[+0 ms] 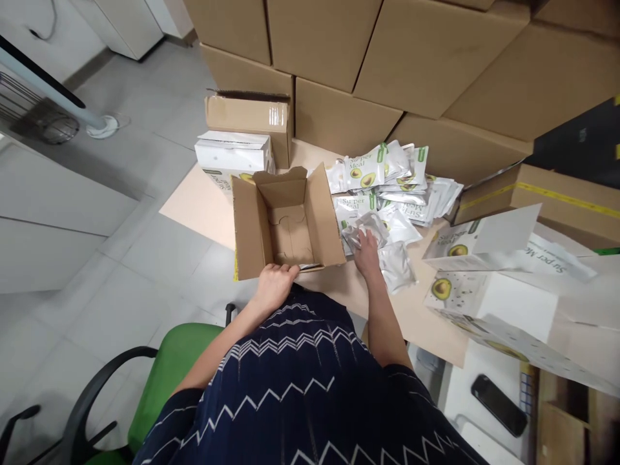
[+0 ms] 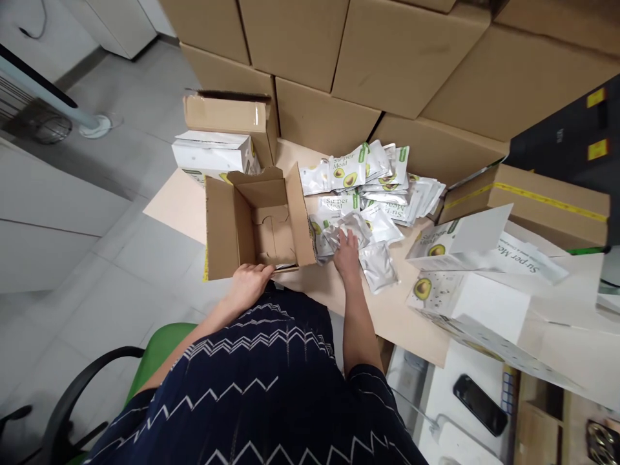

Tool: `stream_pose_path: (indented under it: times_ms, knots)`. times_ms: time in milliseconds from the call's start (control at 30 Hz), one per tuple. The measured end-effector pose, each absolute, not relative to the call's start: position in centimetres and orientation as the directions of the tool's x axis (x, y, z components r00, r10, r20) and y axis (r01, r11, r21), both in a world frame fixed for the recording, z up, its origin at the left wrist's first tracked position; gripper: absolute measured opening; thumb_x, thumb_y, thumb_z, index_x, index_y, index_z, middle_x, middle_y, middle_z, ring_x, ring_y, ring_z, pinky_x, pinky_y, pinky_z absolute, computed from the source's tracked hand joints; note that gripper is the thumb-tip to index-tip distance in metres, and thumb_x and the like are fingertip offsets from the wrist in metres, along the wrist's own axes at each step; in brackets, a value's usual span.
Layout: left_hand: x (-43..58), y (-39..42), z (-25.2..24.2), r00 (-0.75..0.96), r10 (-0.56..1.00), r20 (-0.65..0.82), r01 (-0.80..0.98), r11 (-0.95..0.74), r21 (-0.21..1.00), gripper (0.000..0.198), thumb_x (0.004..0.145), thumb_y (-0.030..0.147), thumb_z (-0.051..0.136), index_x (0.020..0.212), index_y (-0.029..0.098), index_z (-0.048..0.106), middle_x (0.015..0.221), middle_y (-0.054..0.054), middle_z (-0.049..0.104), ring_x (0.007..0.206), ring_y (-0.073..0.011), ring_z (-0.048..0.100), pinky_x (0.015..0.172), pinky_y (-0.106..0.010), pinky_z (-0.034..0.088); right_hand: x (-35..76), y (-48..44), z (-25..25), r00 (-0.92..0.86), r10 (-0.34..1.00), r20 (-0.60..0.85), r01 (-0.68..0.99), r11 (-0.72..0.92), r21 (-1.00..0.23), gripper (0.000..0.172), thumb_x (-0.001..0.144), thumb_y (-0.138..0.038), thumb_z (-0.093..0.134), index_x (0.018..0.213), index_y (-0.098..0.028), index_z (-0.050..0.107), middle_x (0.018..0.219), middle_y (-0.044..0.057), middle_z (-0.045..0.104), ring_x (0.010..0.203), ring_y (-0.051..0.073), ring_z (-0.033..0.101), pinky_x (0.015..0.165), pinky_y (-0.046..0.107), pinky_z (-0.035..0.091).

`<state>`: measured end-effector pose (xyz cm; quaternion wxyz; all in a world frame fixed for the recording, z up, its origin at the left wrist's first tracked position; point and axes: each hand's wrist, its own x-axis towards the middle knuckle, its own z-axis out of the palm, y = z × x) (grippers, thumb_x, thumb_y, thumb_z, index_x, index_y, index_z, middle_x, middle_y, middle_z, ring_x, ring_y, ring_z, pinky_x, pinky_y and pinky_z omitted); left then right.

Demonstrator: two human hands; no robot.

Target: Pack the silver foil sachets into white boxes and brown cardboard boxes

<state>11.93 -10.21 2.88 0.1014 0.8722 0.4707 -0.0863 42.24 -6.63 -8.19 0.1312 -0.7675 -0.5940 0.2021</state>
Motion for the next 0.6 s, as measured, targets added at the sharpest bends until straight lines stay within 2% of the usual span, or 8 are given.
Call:
stream_pose_path:
  times_ms: [100,200,267,333,400,467,533,600]
  knots:
    - [11.9,-10.2,3.0,0.535,0.795,-0.284,0.842,-0.527,0.114,0.021,0.1,0.022,0.041,0.101,0.019,0.062,0.086,-0.007,0.069,0.08,-0.0211,0.065,0.071,-0.033,0.041,42.9,-6.4,-7.2,0.3,0.951,-0.071,0.754,-0.282,-0.593,0.058,0.088,-0.017,0.035,0.144,-0.013,0.048,0.15,0.015,0.047,0.143,0.024,0.039,0.119,0.047,0.03]
    - [11.9,-10.5,3.1,0.526,0.787,-0.322,0.849,-0.513,0.131,0.02,0.099,0.02,0.043,0.105,0.02,0.062,0.093,-0.007,0.071,0.084,-0.0207,0.066,0.071,-0.032,0.042,43.4,-5.9,-4.9,0.52,0.851,0.071,0.559,-0.277,-0.782,0.052,0.092,-0.031,0.036,0.139,-0.015,0.053,0.138,0.013,0.058,0.134,0.023,0.05,0.113,0.045,0.039]
    - [11.9,-10.9,3.1,0.531,0.777,-0.339,0.845,-0.517,0.14,0.021,0.097,0.019,0.045,0.109,0.021,0.061,0.099,-0.007,0.071,0.088,-0.0209,0.067,0.071,-0.031,0.043,43.2,-5.5,-2.4,0.666,0.735,0.125,0.385,-0.196,-0.902,0.05,0.092,-0.038,0.04,0.134,-0.015,0.055,0.127,0.013,0.064,0.124,0.024,0.058,0.107,0.047,0.045]
    - [11.8,-11.2,3.0,0.542,0.765,-0.349,0.837,-0.527,0.145,0.022,0.096,0.018,0.046,0.112,0.022,0.061,0.103,-0.007,0.072,0.091,-0.0214,0.067,0.071,-0.031,0.043,42.2,-5.2,0.4,0.739,0.659,0.143,0.211,-0.025,-0.977,0.047,0.09,-0.039,0.046,0.128,-0.015,0.058,0.116,0.011,0.068,0.114,0.023,0.064,0.103,0.047,0.049]
    - [11.8,-11.4,3.0,0.552,0.755,-0.355,0.831,-0.536,0.151,0.023,0.096,0.017,0.047,0.113,0.022,0.061,0.104,-0.007,0.072,0.091,-0.0217,0.067,0.071,-0.032,0.044,40.8,-5.5,3.5,0.736,0.649,0.191,0.097,0.177,-0.979,0.039,0.087,-0.037,0.056,0.121,-0.017,0.063,0.109,0.008,0.07,0.109,0.021,0.066,0.103,0.046,0.049]
    - [11.8,-11.4,3.0,0.559,0.746,-0.361,0.826,-0.539,0.164,0.023,0.096,0.017,0.047,0.113,0.022,0.061,0.104,-0.007,0.072,0.091,-0.0216,0.067,0.072,-0.032,0.044,39.2,-6.3,6.3,0.698,0.664,0.267,0.076,0.302,-0.95,0.029,0.086,-0.033,0.062,0.112,-0.02,0.068,0.104,0.005,0.071,0.105,0.02,0.068,0.104,0.044,0.049]
    - [11.8,-11.4,3.0,0.559,0.744,-0.366,0.827,-0.533,0.179,0.023,0.096,0.017,0.047,0.114,0.022,0.062,0.105,-0.008,0.072,0.091,-0.0212,0.067,0.073,-0.032,0.044,37.8,-7.4,8.7,0.6,0.728,0.332,0.139,0.314,-0.939,0.024,0.087,-0.03,0.063,0.109,-0.024,0.07,0.106,0.003,0.072,0.105,0.019,0.068,0.104,0.044,0.049]
    - [11.8,-11.4,3.0,0.557,0.746,-0.366,0.829,-0.527,0.187,0.024,0.096,0.017,0.047,0.114,0.022,0.062,0.105,-0.008,0.072,0.091,-0.021,0.067,0.074,-0.032,0.045,36.9,-8.2,10.6,0.348,0.868,0.354,0.245,0.281,-0.928,0.028,0.091,-0.029,0.061,0.117,-0.028,0.07,0.114,0.002,0.071,0.109,0.02,0.066,0.103,0.044,0.05]
